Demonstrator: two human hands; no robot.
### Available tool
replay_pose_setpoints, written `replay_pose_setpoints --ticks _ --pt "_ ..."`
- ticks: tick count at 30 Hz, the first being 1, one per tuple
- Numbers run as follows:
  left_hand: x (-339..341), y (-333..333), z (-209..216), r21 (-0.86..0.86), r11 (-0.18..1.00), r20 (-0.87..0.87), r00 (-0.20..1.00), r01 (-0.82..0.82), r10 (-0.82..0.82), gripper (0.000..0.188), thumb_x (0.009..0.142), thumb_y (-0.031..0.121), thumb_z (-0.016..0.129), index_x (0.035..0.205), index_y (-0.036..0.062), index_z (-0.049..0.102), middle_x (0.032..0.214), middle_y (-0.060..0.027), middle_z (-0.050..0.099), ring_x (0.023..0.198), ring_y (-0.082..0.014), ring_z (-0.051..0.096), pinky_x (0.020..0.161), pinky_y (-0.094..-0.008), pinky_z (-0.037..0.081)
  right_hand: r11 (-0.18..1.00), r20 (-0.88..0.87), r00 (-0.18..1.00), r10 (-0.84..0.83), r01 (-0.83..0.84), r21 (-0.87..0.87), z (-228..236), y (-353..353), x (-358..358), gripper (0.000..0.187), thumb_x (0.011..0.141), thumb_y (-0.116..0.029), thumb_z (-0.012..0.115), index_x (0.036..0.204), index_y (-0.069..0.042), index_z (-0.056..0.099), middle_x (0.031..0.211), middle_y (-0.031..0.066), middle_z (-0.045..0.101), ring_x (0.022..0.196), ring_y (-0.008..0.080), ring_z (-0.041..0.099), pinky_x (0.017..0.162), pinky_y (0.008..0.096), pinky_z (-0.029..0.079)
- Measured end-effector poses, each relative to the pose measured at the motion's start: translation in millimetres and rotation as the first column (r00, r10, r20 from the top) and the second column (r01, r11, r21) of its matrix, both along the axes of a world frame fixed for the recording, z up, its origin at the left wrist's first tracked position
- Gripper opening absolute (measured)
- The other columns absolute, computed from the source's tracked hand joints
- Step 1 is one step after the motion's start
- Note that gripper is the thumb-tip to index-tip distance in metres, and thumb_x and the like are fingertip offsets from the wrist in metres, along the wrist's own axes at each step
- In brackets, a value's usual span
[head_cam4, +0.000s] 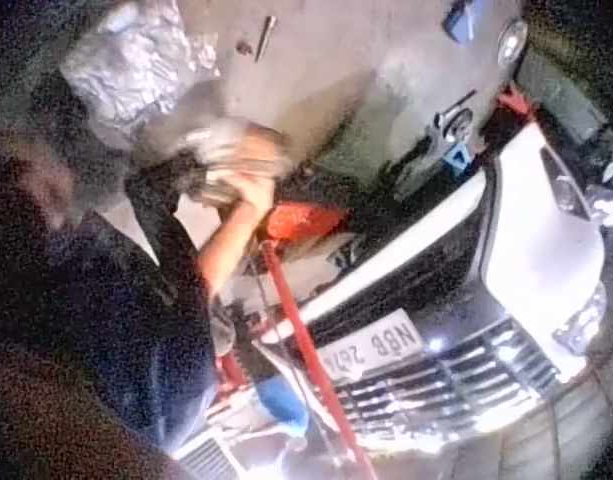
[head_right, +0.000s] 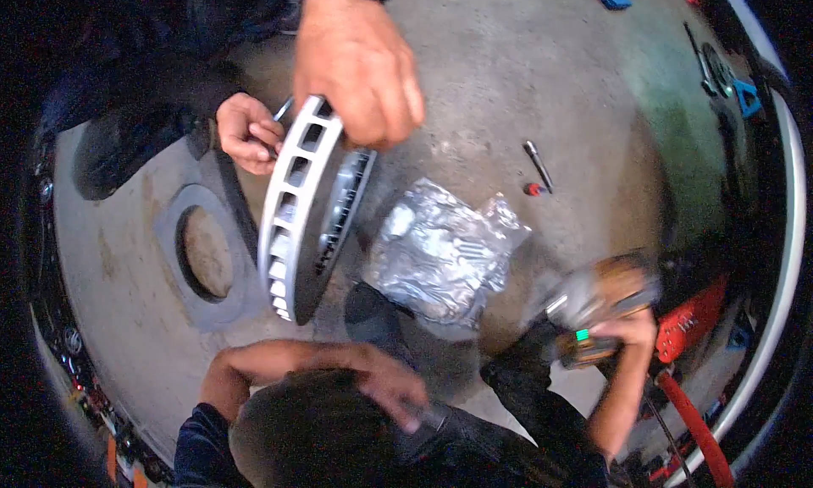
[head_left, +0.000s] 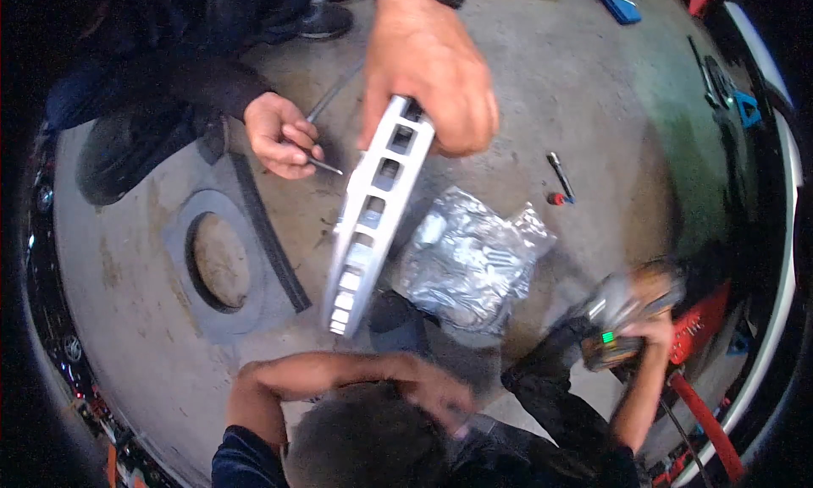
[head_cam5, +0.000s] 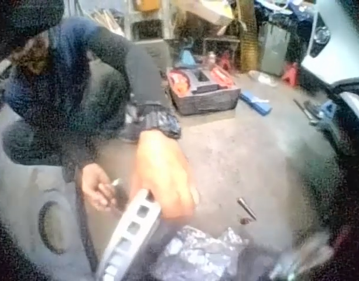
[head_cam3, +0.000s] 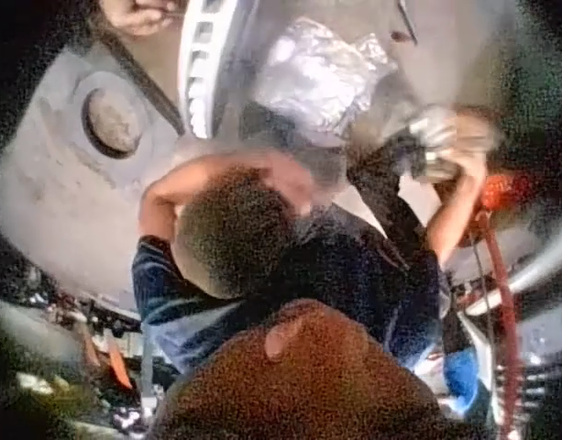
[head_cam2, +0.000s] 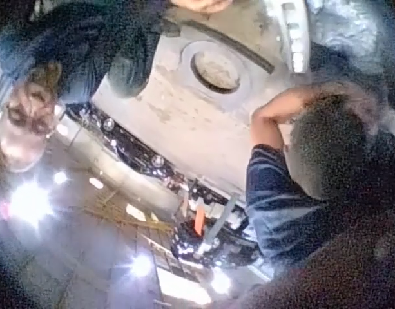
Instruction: Assemble a performance brake rotor and unpack new automotive parts.
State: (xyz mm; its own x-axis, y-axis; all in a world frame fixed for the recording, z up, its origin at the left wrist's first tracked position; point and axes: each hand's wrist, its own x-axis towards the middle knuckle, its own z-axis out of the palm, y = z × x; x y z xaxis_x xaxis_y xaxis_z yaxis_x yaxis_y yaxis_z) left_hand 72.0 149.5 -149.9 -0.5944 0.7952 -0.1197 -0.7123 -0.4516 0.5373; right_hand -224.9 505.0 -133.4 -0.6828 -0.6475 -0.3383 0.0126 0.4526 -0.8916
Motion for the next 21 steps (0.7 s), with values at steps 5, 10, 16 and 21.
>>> replay_pose_setpoints --ticks 5,10,16,21 --pt "30.4 -28.7 -35.8 -0.872 0.222 -0.334 0.862 -0.436 0.382 0.049 0.09 0.045 0.065 0.111 0.0014 0.063 0.094 -0.0193 0.064 0.089 -0.0315 0.062 0.078 -0.0428 0.048 0.731 -0.252 0.687 -0.682 0.656 -0.189 -2.9 -15.2 -104.1 0.054 0.081 -0.022 0.079 0.123 0.003 0.057 0.112 0.0039 0.063 0.097 0.0144 0.06 0.089 0.0314 0.048" --pt "10.8 -29.5 -84.3 -0.751 -0.287 -0.656 0.723 -0.595 0.218 0.063 0.082 0.045 0.072 0.117 -0.0038 0.056 0.122 -0.0258 0.055 0.114 -0.0386 0.053 0.097 -0.0484 0.04 0.514 -0.379 0.352 -0.856 0.659 -0.549 -50.2 -57.7 -149.1 0.048 0.08 -0.008 0.078 0.122 0.005 0.058 0.127 0.0092 0.059 0.109 0.0189 0.058 0.101 0.0345 0.043" --pt "-20.8 -44.8 -104.1 -0.627 -0.607 -0.672 0.734 -0.488 0.105 0.081 0.064 0.033 0.088 0.12 -0.0105 0.047 0.137 -0.027 0.042 0.124 -0.0421 0.045 0.103 -0.0468 0.038 0.321 -0.238 0.216 -0.947 0.656 -0.683 -110.7 -85.2 -128.0 0.062 0.08 -0.006 0.078 0.134 0.0 0.05 0.138 0.0101 0.051 0.122 0.0233 0.051 0.106 0.0375 0.039" --pt "-25.0 -51.3 -112.2 -0.768 -0.484 -0.597 0.742 -0.419 0.306 0.091 0.058 0.03 0.091 0.124 -0.0113 0.044 0.133 -0.0318 0.046 0.122 -0.0447 0.047 0.102 -0.0463 0.04 0.466 -0.39 0.303 -0.869 0.767 -0.442 -117.2 -68.2 -126.0 0.054 0.083 -0.025 0.078 0.122 0.007 0.058 0.126 0.0127 0.06 0.113 0.021 0.056 0.102 0.036 0.041"
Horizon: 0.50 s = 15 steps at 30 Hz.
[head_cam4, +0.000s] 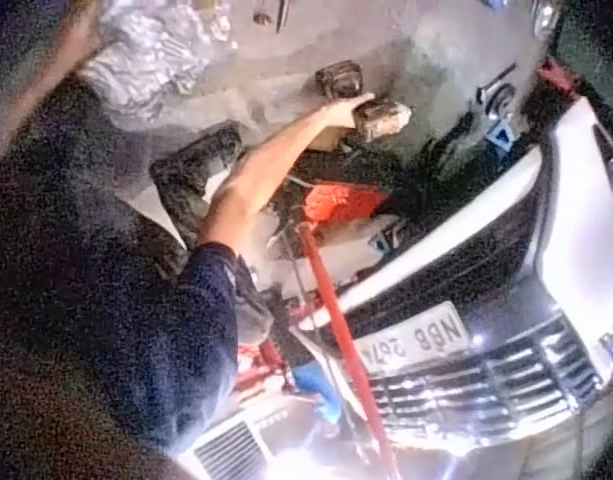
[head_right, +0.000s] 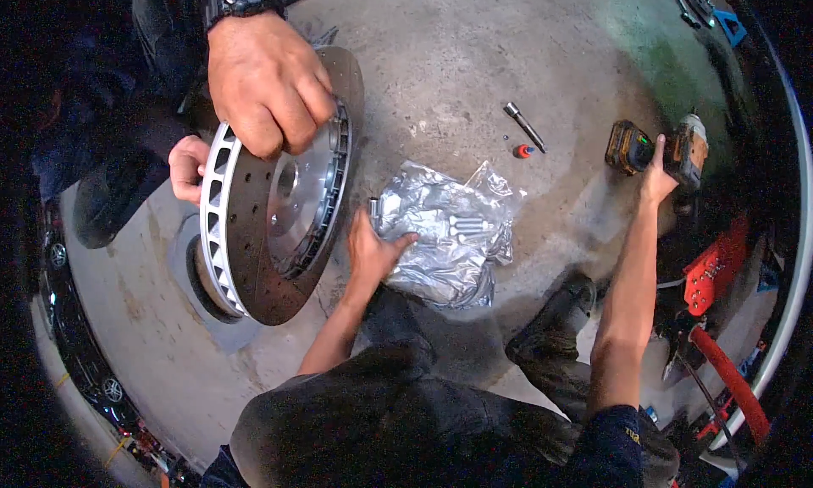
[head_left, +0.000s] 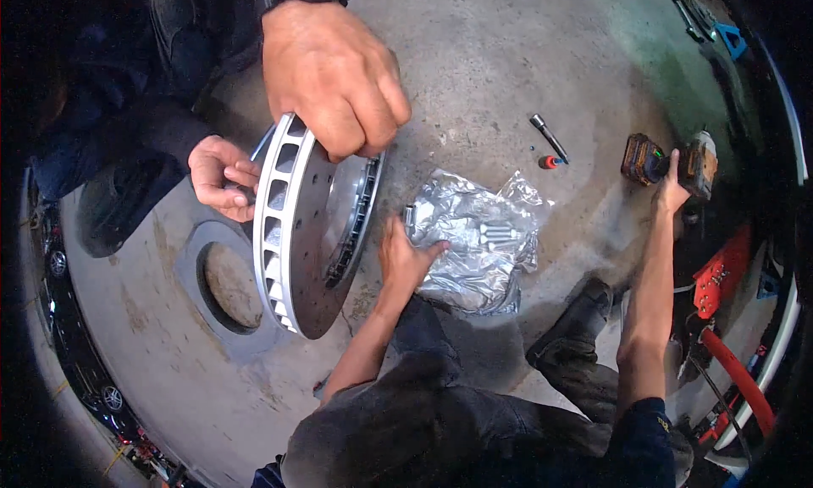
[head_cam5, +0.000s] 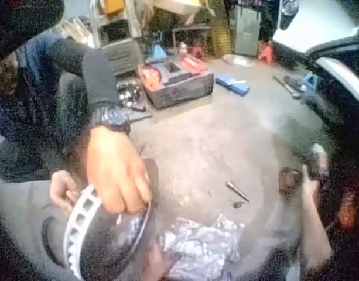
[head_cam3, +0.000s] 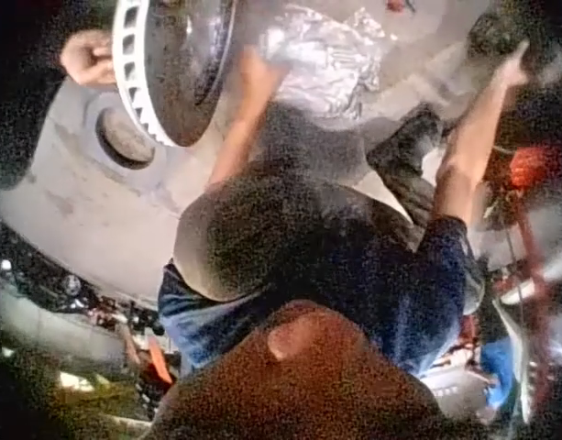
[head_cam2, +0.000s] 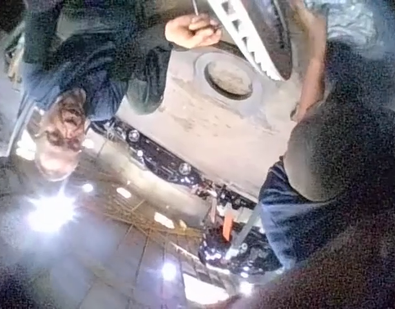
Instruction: Assemble a performance brake rotor and unpack new automotive parts.
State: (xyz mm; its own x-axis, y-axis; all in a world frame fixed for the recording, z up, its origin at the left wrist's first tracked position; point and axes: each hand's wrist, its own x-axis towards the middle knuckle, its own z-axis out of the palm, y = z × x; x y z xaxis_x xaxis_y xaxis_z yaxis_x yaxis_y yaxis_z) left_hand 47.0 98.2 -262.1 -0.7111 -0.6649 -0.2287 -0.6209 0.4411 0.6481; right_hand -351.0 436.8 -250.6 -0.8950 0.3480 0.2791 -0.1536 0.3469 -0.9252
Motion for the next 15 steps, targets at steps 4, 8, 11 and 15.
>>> replay_pose_setpoints --ticks 4,8,11,15 --pt "11.1 -0.9 0.0 0.15 0.988 0.025 0.999 -0.028 0.024 0.1 0.059 0.033 0.091 0.132 -0.0125 0.039 0.12 -0.0318 0.056 0.112 -0.0454 0.055 0.097 -0.0469 0.044 0.991 0.03 0.996 -0.084 0.08 0.108 5.4 -24.7 53.5 0.062 0.083 -0.034 0.078 0.123 0.008 0.056 0.126 0.0147 0.059 0.11 0.0204 0.057 0.099 0.0355 0.043" --pt "26.1 -1.5 0.8 0.183 0.982 0.06 0.998 -0.043 0.032 0.086 0.062 0.031 0.089 0.124 -0.0087 0.045 0.118 -0.0302 0.057 0.11 -0.0433 0.057 0.094 -0.0464 0.045 0.926 0.445 0.853 0.272 -0.357 0.118 -4.0 -89.2 183.3 0.049 0.088 -0.033 0.072 0.118 0.003 0.058 0.11 0.0141 0.064 0.098 0.0238 0.06 0.09 0.0368 0.047" --pt "31.7 -0.8 -0.2 0.173 0.981 0.078 0.995 -0.082 0.069 0.074 0.062 0.029 0.089 0.115 -0.004 0.051 0.112 -0.0273 0.062 0.105 -0.0406 0.061 0.091 -0.0447 0.048 0.62 0.568 0.563 0.6 -0.776 0.115 -3.5 -127.3 230.0 0.067 0.08 -0.04 0.077 0.129 -0.002 0.052 0.114 0.022 0.061 0.105 0.0324 0.061 0.094 0.0422 0.047" --pt "27.9 -0.4 5.5 0.207 0.953 0.012 0.975 -0.221 0.224 0.068 0.062 0.028 0.09 0.11 -0.0039 0.055 0.102 -0.0233 0.066 0.096 -0.0366 0.065 0.085 -0.0413 0.051 0.498 0.648 0.547 0.53 -0.819 0.285 7.0 -146.0 226.1 0.08 0.073 -0.044 0.081 0.133 -0.003 0.047 0.12 0.0246 0.055 0.112 0.0387 0.058 0.097 0.0461 0.046"
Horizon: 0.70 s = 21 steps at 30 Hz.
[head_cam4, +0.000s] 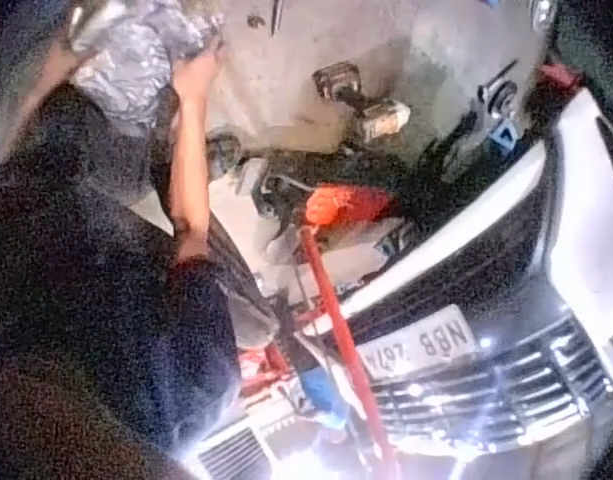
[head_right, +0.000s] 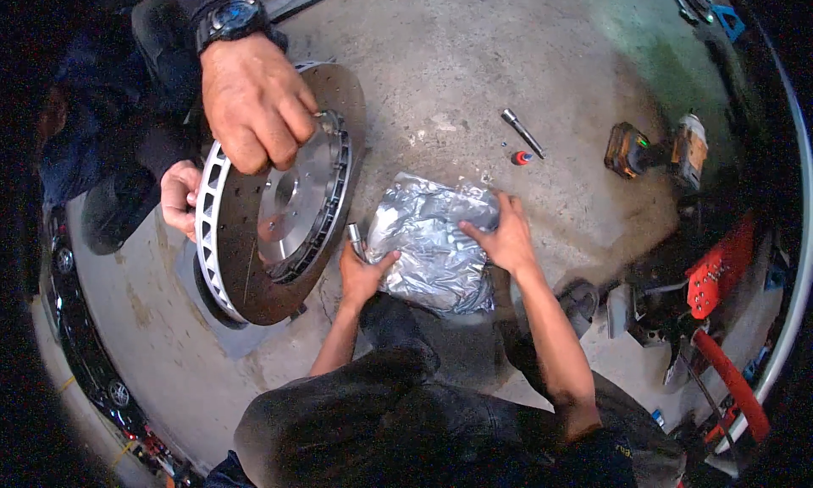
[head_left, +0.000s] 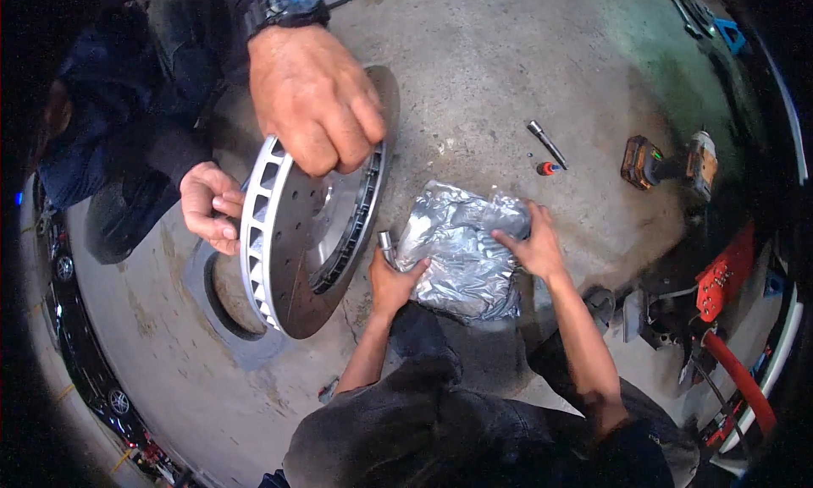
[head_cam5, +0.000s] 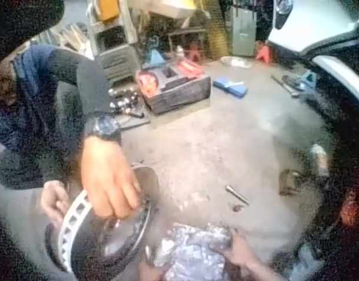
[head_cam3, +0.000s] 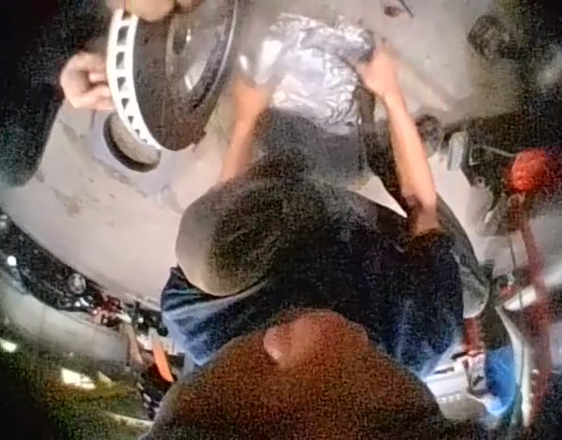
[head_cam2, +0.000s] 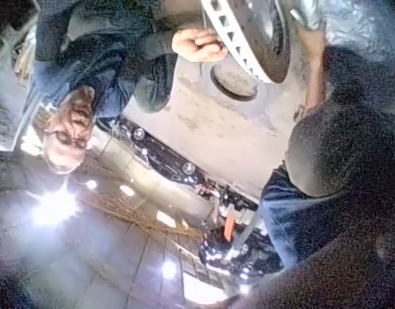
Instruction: Assemble a performance brake rotor and unpack new automotive parts.
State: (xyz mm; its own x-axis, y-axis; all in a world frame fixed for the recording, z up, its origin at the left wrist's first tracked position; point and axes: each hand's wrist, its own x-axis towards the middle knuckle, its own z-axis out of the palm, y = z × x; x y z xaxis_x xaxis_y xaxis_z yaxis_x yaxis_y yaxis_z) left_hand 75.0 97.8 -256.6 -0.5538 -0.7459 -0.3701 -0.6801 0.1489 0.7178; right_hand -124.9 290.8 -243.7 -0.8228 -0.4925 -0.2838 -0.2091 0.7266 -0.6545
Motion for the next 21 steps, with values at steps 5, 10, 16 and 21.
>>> replay_pose_setpoints --ticks 5,10,16,21 --pt "-3.1 -1.5 13.4 0.117 0.993 -0.044 0.999 0.01 -0.005 0.065 0.064 0.026 0.09 0.109 -0.0062 0.057 0.102 -0.02 0.067 0.092 -0.027 0.066 0.082 -0.0371 0.051 0.986 0.137 0.988 0.074 -0.093 0.137 12.4 0.1 -12.1 0.089 0.066 -0.048 0.084 0.135 -0.005 0.047 0.125 0.0246 0.056 0.116 0.0391 0.056 0.099 0.044 0.046" --pt "2.5 -22.9 -7.1 0.348 0.932 -0.1 0.992 0.104 -0.073 0.061 0.064 0.024 0.09 0.106 -0.0075 0.059 0.101 -0.0166 0.068 0.09 -0.0228 0.065 0.08 -0.0351 0.052 0.954 0.379 0.911 0.161 -0.242 0.176 11.9 2.2 -26.8 0.079 0.065 -0.049 0.082 0.13 -0.01 0.058 0.116 0.0195 0.066 0.107 0.0375 0.063 0.097 0.0426 0.047" --pt "7.8 -30.3 -15.3 0.525 0.838 -0.16 0.984 0.149 -0.075 0.071 0.056 0.033 0.094 0.102 -0.0071 0.059 0.095 -0.012 0.065 0.09 -0.0203 0.061 0.082 -0.0335 0.048 0.978 0.577 0.79 0.205 -0.181 -0.101 13.1 7.0 -27.6 0.053 0.072 -0.021 0.082 0.119 -0.005 0.064 0.105 0.0103 0.071 0.097 0.019 0.066 0.088 0.0336 0.05" --pt "-1.0 -31.0 12.0 0.472 0.857 -0.074 0.978 0.206 -0.195 0.072 0.052 0.034 0.095 0.099 -0.0058 0.058 0.09 -0.0092 0.061 0.084 -0.0184 0.058 0.077 -0.0326 0.048 0.998 0.649 0.761 -0.006 0.045 -0.044 27.8 26.7 -25.7 0.045 0.071 -0.014 0.083 0.11 0.0 0.063 0.101 0.0087 0.07 0.093 0.0158 0.065 0.085 0.0306 0.05"
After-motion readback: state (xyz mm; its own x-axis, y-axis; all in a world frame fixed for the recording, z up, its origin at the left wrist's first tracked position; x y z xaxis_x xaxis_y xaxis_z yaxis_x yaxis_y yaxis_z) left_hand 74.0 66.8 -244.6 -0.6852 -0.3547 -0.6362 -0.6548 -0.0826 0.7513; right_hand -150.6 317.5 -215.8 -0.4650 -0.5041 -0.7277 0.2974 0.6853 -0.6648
